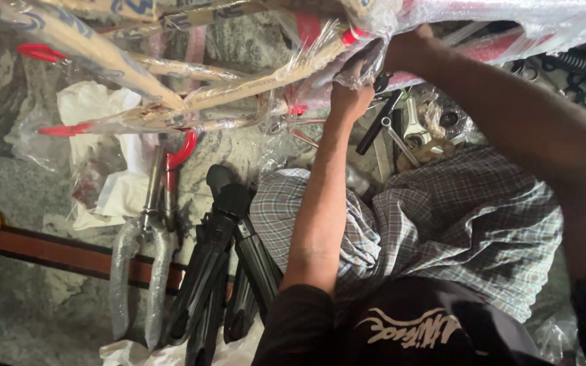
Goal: The person is assembling a bicycle frame. They use a wrench to tighten bolts on the frame, which is partially wrapped in protective plastic.
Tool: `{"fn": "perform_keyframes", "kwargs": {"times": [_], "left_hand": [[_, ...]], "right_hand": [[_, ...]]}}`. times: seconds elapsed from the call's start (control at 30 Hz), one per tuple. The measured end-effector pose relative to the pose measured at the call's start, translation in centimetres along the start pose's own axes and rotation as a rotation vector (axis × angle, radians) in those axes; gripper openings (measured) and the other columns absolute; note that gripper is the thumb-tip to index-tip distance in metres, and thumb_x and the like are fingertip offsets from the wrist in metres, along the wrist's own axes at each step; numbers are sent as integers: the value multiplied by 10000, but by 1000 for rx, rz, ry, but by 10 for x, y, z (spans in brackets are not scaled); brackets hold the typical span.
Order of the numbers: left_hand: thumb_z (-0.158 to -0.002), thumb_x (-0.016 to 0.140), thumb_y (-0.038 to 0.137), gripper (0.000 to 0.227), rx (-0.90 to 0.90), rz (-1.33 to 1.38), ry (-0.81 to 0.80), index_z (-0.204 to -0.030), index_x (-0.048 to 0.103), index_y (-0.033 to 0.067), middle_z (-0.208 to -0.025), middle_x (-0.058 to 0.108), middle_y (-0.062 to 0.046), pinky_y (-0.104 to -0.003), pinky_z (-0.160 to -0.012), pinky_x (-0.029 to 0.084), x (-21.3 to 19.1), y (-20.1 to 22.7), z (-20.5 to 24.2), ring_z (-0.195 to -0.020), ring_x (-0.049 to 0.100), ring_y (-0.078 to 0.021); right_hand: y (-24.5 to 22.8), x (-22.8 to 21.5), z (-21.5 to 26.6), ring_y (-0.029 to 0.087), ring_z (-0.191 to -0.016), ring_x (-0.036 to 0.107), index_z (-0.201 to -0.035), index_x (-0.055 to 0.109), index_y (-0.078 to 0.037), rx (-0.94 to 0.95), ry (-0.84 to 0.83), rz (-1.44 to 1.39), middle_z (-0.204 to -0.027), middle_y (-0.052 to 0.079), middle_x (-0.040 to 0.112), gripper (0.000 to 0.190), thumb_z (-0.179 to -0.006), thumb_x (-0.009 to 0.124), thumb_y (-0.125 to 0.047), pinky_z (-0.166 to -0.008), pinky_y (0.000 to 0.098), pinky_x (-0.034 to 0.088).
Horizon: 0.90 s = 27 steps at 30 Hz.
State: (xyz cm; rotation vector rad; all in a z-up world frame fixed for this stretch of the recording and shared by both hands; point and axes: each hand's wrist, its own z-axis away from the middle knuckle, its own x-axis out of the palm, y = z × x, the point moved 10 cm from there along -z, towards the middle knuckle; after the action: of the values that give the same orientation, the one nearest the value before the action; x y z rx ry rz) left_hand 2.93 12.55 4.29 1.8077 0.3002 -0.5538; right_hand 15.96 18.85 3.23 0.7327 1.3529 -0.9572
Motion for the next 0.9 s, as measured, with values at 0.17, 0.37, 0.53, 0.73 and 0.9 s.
{"fn": "perform_keyframes", "kwargs": {"times": [0.17,0.37,0.53,0.73,0.9], "left_hand": [[-864,696,158,493,15,2,-9,-1325,604,7,-1253,658,-298,-479,-1009,498,-2,5,-2,-1162,633,-454],[-888,714,182,436,56,-104,13,-1299,643,51,-1254,678,-268,-503,-1039,486,-5,7,-9,-1188,621,-464],[-905,694,191,469,29,8,12,-1365,634,115,-1278,683,-241,-494,-1049,482,-1,5,-1,-1203,626,-435],[-853,719,167,504,131,-40,79,-1344,632,94,-1287,671,-256,-468,-1035,488,-13,19,1,-1196,627,-435],[-883,684,152,525,23,-14,-9,-1399,612,92,-1242,687,-243,-456,-988,517,-5,13,-4,-1140,660,-415]], "right_hand": [[19,-15,4,281,-1185,650,-1165,770,-179,181,-2,-171,-1180,92,745,628,-591,846,-423,-1023,478,465],[-14,-72,38,283,-1092,677,-1101,786,-196,369,-168,-173,-1039,99,779,306,-908,697,-416,-973,569,426],[-76,-136,64,255,-898,755,-1096,752,-111,-23,-45,286,-1030,133,770,205,-1066,626,-270,-797,402,592],[-108,-134,66,282,-964,747,-1193,644,-18,-542,72,261,-1106,154,748,308,-937,508,-123,-847,396,585],[-96,-85,62,255,-1005,731,-1183,633,-28,-647,-120,553,-1130,148,740,295,-944,501,-138,-899,382,576]]}}
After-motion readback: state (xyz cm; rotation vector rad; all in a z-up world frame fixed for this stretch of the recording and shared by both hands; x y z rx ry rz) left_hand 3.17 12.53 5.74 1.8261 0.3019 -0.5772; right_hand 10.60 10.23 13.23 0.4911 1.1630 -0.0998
